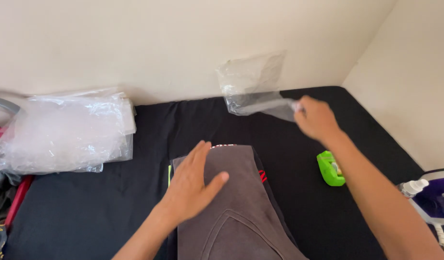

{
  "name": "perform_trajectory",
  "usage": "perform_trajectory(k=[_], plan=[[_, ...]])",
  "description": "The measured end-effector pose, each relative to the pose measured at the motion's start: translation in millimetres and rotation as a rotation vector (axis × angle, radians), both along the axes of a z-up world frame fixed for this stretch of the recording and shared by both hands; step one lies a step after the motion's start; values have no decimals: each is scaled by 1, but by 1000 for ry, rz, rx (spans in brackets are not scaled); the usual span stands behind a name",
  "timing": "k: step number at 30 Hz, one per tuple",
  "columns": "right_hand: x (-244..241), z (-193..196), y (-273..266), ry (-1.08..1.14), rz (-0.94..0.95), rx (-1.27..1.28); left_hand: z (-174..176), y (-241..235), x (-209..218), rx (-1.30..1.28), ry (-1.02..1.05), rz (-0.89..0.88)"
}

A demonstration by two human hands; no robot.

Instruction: The person is packing folded clothes into clear plastic bags at a laundry station.

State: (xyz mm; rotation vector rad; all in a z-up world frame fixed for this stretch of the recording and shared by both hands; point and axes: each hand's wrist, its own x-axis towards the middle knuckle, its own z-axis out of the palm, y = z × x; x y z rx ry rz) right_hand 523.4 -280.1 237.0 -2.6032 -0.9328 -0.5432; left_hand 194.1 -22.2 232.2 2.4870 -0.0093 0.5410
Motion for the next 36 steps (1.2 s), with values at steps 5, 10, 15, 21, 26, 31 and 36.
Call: perform_trajectory(k=[5,10,15,21,26,31,36], plan=[[-41,108,14,-69,483,307,11,24,54,-92,-139,79],[-76,159,-26,-63,714,556,30,79,100,170,-157,422],[-33,160,-76,80,762,893,41,115,115,42,-651,351],[36,149,-60,364,703,1073,63,101,116,215,-325,132],[48,138,3,-553,-40,318,58,108,142,-148,-111,412],[-21,86,83,-477,80,145,22,152,157,-596,14,445],[-65,55,120,-216,313,-85,25,183,141,-481,-1,505]])
